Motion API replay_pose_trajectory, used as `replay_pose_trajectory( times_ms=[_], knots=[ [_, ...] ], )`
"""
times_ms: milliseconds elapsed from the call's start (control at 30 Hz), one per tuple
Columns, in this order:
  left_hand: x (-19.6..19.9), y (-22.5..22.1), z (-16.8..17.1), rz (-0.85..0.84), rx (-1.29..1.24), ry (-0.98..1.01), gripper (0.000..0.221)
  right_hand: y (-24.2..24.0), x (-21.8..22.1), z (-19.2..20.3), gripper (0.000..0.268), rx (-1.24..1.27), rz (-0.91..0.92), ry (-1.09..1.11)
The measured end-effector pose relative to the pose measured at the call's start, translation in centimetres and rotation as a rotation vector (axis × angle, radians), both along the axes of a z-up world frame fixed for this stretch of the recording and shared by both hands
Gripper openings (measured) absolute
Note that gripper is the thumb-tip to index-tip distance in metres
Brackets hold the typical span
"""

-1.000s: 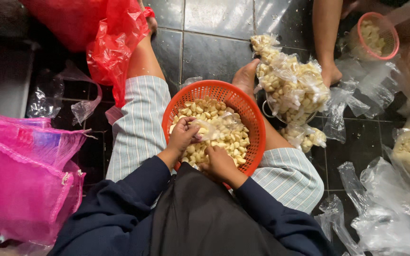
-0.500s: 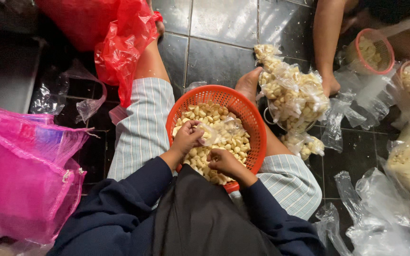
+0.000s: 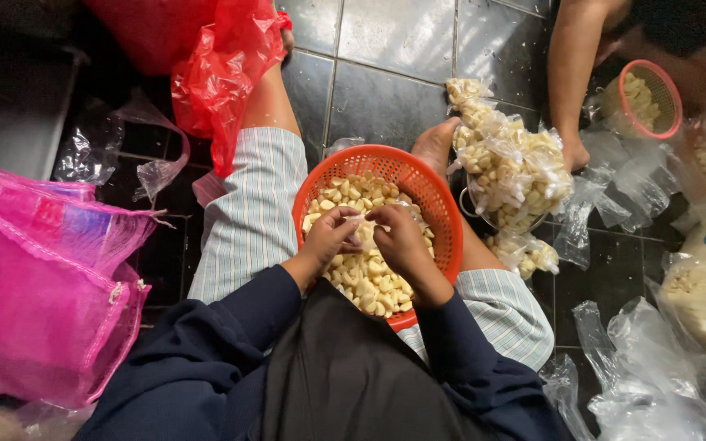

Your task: The person packages peeled garlic cloves from a red basket into small clear plastic bags by hand.

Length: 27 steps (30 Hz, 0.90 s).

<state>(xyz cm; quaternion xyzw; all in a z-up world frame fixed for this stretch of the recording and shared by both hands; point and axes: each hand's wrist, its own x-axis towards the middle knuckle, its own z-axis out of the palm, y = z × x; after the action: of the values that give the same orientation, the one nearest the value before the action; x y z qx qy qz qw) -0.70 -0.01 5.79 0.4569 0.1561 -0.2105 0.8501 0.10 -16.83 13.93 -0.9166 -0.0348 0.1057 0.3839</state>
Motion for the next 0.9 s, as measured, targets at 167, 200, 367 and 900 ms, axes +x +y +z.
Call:
replay_pose_trajectory(
  times_ms=[167,200,367,900],
  knots=[
    [-0.3,0.4,0.5,0.008,-0.029,-0.028,0.032,0.6,-0.7,2.1,0.057,-0.239,-0.022,0.202],
    [0.0,0.3,0.3,0.014,-0.041,-0.041,0.033,0.7,-0.7,1.8,0.068,-0.262,0.001,0.301],
    [-0.3,0.8,3.6,-0.003,-0.029,-0.167,0.038,1.9,-3.0,5.1,0.08,0.015,0.114,0.202],
    [-0.3,2.7,10.9,-0.129,0.7,-1.056,0.099,0.4,-2.4,14.9,0.01,0.116,0.113,-0.396]
  ],
)
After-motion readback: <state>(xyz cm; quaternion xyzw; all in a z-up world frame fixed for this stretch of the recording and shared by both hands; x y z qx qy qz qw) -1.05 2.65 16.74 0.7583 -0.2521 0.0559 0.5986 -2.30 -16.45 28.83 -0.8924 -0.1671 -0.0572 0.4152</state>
